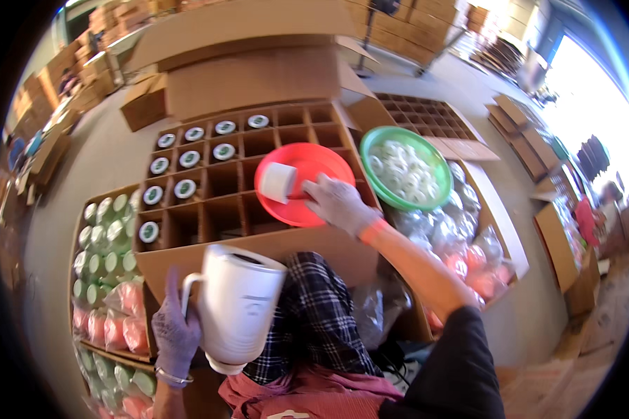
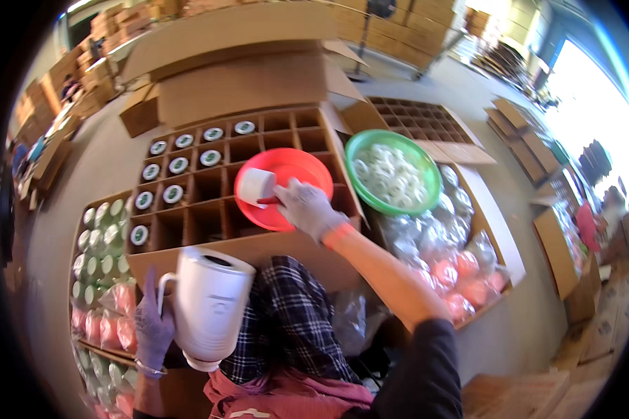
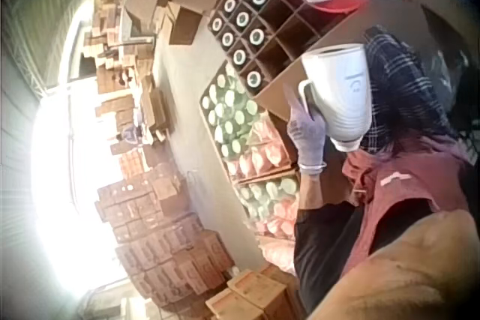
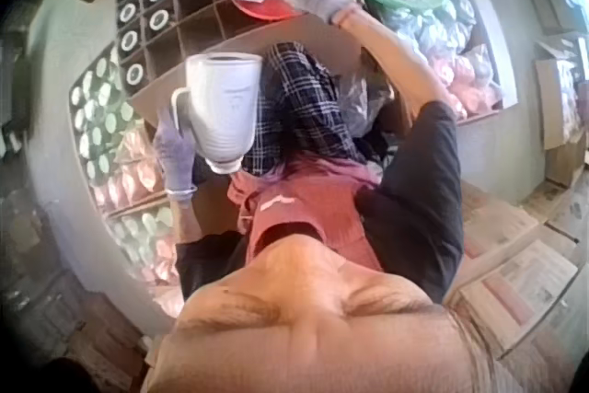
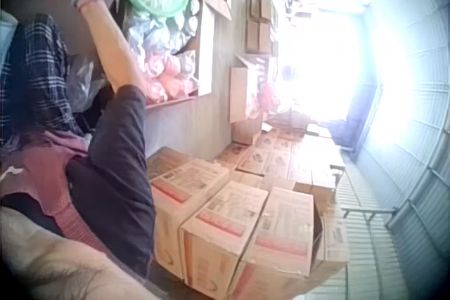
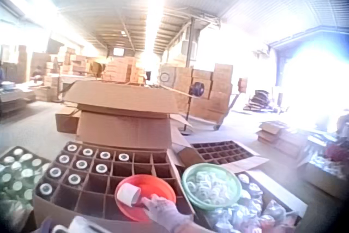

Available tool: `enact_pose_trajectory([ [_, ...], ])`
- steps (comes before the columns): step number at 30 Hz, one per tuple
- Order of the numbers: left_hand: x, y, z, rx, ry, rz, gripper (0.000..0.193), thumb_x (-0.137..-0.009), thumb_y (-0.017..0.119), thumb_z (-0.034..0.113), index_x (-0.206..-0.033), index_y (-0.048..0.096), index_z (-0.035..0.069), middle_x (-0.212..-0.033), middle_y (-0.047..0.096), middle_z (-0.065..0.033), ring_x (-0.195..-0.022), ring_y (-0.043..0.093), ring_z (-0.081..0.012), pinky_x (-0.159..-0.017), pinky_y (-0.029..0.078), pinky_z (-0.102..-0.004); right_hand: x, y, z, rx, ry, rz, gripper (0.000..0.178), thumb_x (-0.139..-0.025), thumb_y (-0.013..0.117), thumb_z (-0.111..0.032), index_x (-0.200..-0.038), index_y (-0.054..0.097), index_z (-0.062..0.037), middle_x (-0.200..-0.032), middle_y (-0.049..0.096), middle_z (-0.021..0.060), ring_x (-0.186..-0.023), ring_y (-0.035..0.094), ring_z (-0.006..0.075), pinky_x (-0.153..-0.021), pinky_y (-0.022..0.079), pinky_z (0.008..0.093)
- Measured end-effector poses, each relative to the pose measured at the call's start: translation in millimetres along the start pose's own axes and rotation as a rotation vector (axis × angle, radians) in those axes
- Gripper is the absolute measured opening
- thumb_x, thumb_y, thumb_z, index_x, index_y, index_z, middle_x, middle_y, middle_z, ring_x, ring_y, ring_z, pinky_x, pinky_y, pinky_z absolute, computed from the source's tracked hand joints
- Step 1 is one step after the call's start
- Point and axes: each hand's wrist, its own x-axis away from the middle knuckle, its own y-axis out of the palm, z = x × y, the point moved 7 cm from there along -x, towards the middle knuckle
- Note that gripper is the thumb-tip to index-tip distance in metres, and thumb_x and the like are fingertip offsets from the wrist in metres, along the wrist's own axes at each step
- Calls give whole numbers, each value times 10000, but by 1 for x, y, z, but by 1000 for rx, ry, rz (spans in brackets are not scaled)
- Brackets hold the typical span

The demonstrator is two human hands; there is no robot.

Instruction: The person sits on the floor in a warehouse and assembles white and green thermos flasks. They pick up a flask body, insert a stopper, and screw on a lid. The person then places the assembled flask into a plastic bag and puts it into a cardboard box.

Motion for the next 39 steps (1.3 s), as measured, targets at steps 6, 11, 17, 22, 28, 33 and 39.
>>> enact_pose_trajectory([
  [6, 8, 19, -42, 194, -257, -372, 657, -943, 484, 97, -1556, 259, 25, -1344, 545, -246, -1009, 622, -278, -862, 494, -396, 25, 29, 42, 116, -126, -76, 367, -902, 595, -350, -1201, 643, -143, -1135, 642, 118, -1063, 618, 322, -907, 465, 516],
  [11, 69, 38, -99, 870, -587, -435, 694, -961, 615, 286, -1529, 312, 27, -1454, 474, -143, -1270, 525, -251, -1060, 440, -363, 248, -76, 21, -254, 163, 157, 250, -883, 673, -195, -1099, 637, -75, -1073, 629, 116, -1013, 602, 339, -880, 490, 426],
  [17, 102, 60, -149, 134, 22, -417, 795, -687, 820, 408, -1309, 541, 0, -1240, 624, -152, -1187, 588, -317, -999, 477, -445, 696, 62, -1, -26, 1395, -71, 533, -836, 706, -329, -1260, 570, -36, -1174, 593, 240, -1088, 573, 443, -953, 482, 490],
  [22, 93, 58, -126, -41, 131, -408, 828, -595, 901, 266, -1292, 551, -12, -1213, 647, -172, -1137, 612, -330, -1014, 466, -444, 890, 215, -209, -1323, 2751, 274, 715, -821, 720, -441, -1398, 494, -85, -1430, 505, 224, -1306, 490, 410, -1072, 397, 583],
  [28, 81, 69, -134, 99, 144, -369, 750, -593, 900, 291, -1246, 620, 51, -1225, 643, -189, -1160, 598, -381, -1020, 458, -481, 869, 296, -249, -2106, 2327, 1563, 655, -850, 688, -422, -1397, 499, -116, -1412, 535, 130, -1307, 485, 353, -1057, 413, 575],
  [33, 77, 76, -60, -110, 503, -459, 735, -595, 897, 280, -1238, 628, 46, -1236, 640, -192, -1157, 601, -384, -1023, 458, -479, 884, 285, -243, -1893, 1758, 1154, 546, -952, 549, -329, -1427, 474, -71, -1450, 518, 128, -1350, 465, 325, -1183, 326, 449],
  [39, 87, 106, -75, 54, 372, -707, 669, -725, 824, 328, -1294, 593, 63, -1272, 622, -163, -1188, 581, -349, -1066, 421, -473, 875, 274, -231, -1904, 1819, 1433, 412, -865, 617, -211, -1244, 533, -74, -1258, 584, 81, -1159, 551, 263, -1016, 447, 409],
])
